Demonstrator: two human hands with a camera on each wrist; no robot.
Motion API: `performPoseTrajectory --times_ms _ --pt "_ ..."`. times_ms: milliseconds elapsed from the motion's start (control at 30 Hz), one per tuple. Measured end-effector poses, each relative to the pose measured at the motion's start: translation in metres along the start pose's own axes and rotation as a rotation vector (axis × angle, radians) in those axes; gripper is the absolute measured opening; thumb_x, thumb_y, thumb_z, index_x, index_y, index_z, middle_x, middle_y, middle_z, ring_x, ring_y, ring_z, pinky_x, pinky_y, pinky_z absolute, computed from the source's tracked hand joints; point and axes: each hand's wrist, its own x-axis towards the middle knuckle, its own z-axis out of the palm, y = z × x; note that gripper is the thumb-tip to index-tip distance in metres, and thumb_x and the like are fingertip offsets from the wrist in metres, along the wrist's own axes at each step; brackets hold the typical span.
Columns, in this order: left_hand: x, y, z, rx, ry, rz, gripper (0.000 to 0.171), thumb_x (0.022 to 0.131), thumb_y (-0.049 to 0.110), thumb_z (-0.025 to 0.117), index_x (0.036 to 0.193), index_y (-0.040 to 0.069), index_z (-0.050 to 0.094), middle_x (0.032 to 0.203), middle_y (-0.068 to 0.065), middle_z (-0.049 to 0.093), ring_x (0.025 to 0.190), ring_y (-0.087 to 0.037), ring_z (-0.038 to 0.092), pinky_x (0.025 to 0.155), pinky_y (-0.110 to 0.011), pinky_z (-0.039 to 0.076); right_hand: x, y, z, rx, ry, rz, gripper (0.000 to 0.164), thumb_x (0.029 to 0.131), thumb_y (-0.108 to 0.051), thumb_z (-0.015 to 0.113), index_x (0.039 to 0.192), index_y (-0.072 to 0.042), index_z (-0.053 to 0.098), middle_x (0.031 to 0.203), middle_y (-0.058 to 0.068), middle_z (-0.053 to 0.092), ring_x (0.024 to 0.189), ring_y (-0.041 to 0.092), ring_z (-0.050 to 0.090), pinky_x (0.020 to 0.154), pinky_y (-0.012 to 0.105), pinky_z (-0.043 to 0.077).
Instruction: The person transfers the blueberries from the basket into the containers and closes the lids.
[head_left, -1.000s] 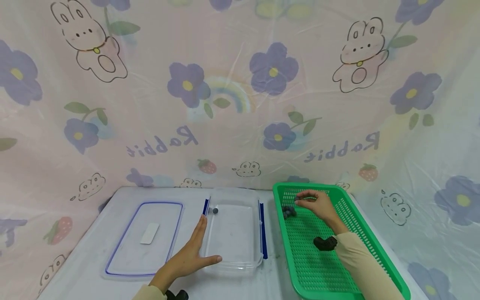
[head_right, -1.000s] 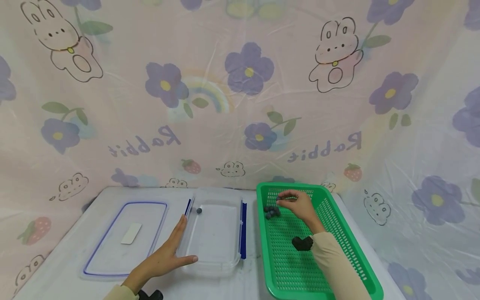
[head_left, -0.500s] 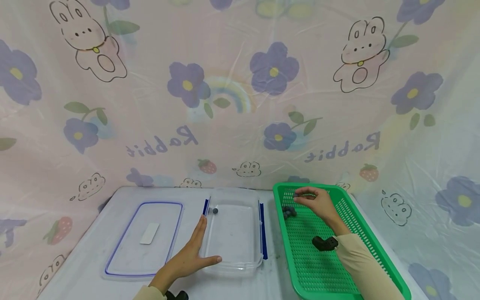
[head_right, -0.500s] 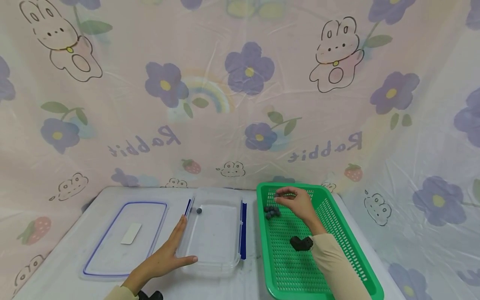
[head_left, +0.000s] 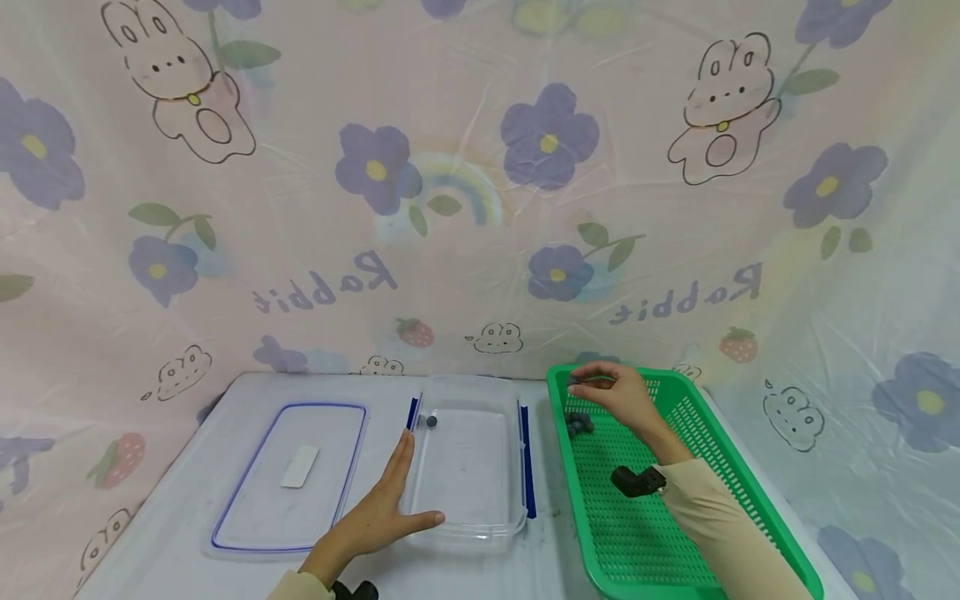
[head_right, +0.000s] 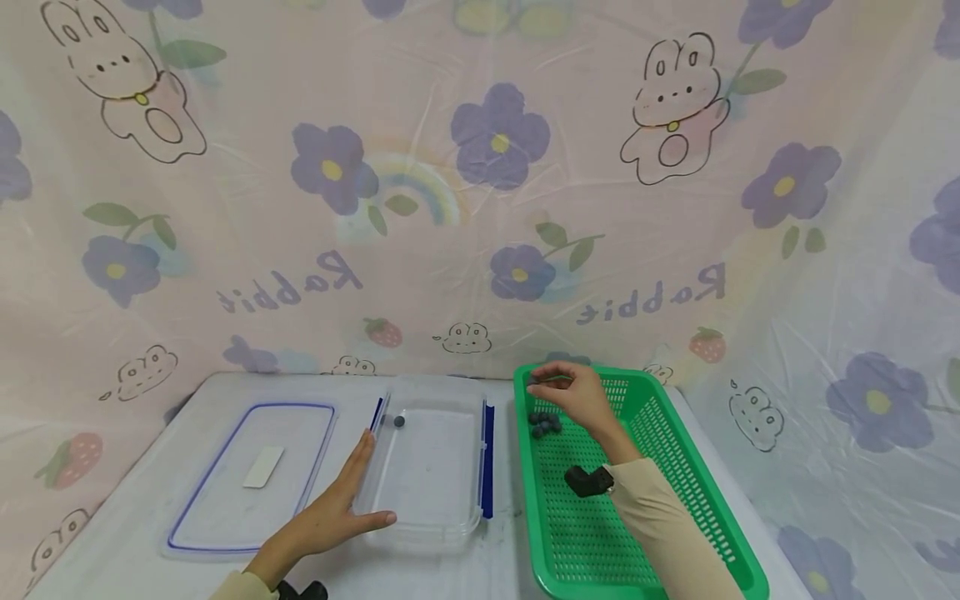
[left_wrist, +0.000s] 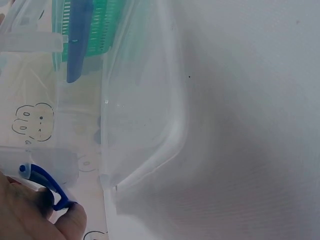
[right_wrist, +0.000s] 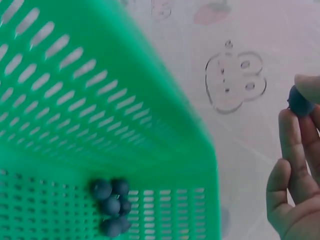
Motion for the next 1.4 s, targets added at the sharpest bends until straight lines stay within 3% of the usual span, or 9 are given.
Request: performPoseTrajectory --times_ms 433,833,1400 --pt "0.0 -0.001 0.0 0.009 -0.003 -0.006 0.118 0.083 0.045 0.075 0.154 0.011 -0.013 0.159 -0.011 -0.016 0.144 -0.038 -0.003 0.108 -0.064 0.014 0.016 -0.033 0.036 0.031 -0.074 -0.027 0.03 0.085 -0.02 0.078 0.109 -0.006 0.069 0.11 0.01 0.066 0.097 0.023 0.066 0.082 0.041 0.054" --pt "0.0 -0.001 0.0 0.02 0.006 -0.006 0.118 0.082 0.045 0.076 0.155 0.009 -0.011 0.16 -0.013 -0.015 0.144 -0.038 -0.002 0.108 -0.063 0.014 0.029 -0.051 0.067 0.075 -0.168 -0.08 0.03 0.086 -0.009 0.075 0.113 0.001 0.067 0.111 0.016 0.066 0.097 0.029 0.066 0.081 0.042 0.055" --pt "0.002 -0.003 0.002 0.026 0.02 -0.024 0.119 0.081 0.049 0.075 0.155 0.01 -0.009 0.16 -0.012 -0.013 0.144 -0.039 0.0 0.108 -0.064 0.016 0.052 -0.048 0.113 0.069 -0.206 -0.159 0.028 0.085 -0.011 0.076 0.109 -0.001 0.07 0.098 0.007 0.071 0.089 0.021 0.067 0.077 0.035 0.056"
